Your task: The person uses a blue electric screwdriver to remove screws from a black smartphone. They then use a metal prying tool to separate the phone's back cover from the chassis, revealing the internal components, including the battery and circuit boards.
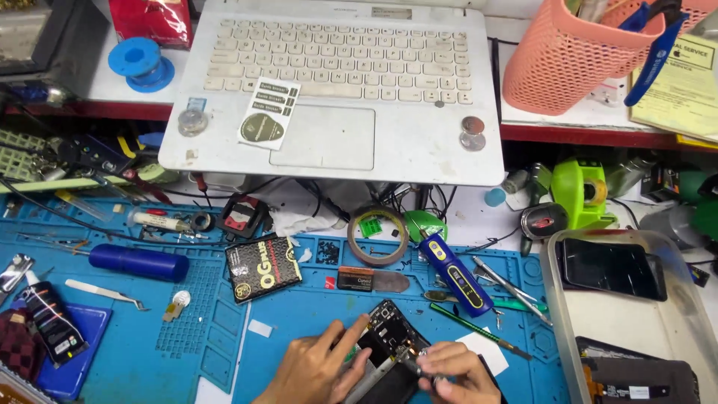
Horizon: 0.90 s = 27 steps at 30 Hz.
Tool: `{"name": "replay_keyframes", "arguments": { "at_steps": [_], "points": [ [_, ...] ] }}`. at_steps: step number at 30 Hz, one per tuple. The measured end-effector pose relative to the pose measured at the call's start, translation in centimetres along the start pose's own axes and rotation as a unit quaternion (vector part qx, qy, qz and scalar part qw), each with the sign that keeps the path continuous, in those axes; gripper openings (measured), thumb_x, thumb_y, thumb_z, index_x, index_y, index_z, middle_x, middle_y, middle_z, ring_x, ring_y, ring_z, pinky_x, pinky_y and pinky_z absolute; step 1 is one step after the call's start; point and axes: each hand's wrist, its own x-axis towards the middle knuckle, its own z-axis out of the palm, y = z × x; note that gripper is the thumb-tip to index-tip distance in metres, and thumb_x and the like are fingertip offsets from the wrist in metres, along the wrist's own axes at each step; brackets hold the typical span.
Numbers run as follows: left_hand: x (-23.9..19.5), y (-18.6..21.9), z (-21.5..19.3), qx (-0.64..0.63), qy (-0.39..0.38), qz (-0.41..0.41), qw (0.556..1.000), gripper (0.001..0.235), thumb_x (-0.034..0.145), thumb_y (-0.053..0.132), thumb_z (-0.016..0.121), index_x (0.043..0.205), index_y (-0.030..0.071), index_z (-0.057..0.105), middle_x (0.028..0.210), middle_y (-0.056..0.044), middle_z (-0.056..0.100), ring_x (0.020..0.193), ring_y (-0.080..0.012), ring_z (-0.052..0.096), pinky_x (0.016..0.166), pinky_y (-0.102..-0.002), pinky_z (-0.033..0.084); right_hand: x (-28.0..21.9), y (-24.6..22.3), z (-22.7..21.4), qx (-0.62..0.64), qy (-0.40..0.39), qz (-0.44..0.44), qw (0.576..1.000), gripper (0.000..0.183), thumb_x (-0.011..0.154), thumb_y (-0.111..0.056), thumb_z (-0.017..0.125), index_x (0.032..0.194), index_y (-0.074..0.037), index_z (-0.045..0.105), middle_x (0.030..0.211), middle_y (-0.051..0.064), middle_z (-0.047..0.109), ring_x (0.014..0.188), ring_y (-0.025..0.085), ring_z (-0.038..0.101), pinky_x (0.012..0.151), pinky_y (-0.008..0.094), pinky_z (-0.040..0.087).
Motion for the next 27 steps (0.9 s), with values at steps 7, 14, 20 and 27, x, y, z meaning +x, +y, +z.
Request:
{"name": "replay_keyframes", "arguments": {
  "at_steps": [7,14,20,27],
  "points": [
    [0.4,1.1,-1.1,0.021,0.033,0.019,0.999,0.042,0.1,0.033,0.059,0.135,0.01,0.061,0.097,-0.009,0.064,0.037,-0.0193,0.055,0.029,-0.035,0.04,3.2,-2.8,0.9,-0.075,0.002,-0.17,0.983,0.052,0.087,-0.006,0.078,0.126,-0.023,0.048,0.113,0.015,0.062,0.102,0.028,0.075,0.095,0.041,0.069],
    [0.0,1.9,-0.8,0.104,0.082,0.03,0.991,0.035,0.097,0.034,0.06,0.128,0.02,0.064,0.085,-0.004,0.058,0.05,-0.0295,0.066,0.043,-0.043,0.051,4.2,-3.4,1.4,-0.025,-0.054,-0.188,0.98,0.042,0.092,0.011,0.065,0.126,-0.005,0.048,0.115,0.022,0.066,0.111,0.034,0.07,0.095,0.042,0.061],
    [0.0,2.1,-0.3,0.108,0.166,0.053,0.979,0.018,0.094,0.033,0.064,0.109,0.026,0.071,0.088,0.001,0.055,0.07,-0.0267,0.07,0.061,-0.039,0.058,4.6,-5.1,2.1,-0.026,-0.03,-0.181,0.983,0.036,0.094,0.014,0.059,0.124,0.002,0.046,0.103,0.02,0.069,0.099,0.033,0.076,0.084,0.046,0.064],
    [0.0,3.5,-0.7,0.001,0.115,0.126,0.985,0.026,0.095,0.024,0.074,0.112,0.006,0.067,0.096,-0.011,0.06,0.085,-0.0273,0.057,0.074,-0.04,0.042,4.9,-6.4,1.7,0.064,0.006,-0.068,0.996,0.03,0.102,0.004,0.054,0.125,-0.009,0.042,0.111,0.02,0.067,0.102,0.034,0.076,0.093,0.042,0.066]
  ]
}}
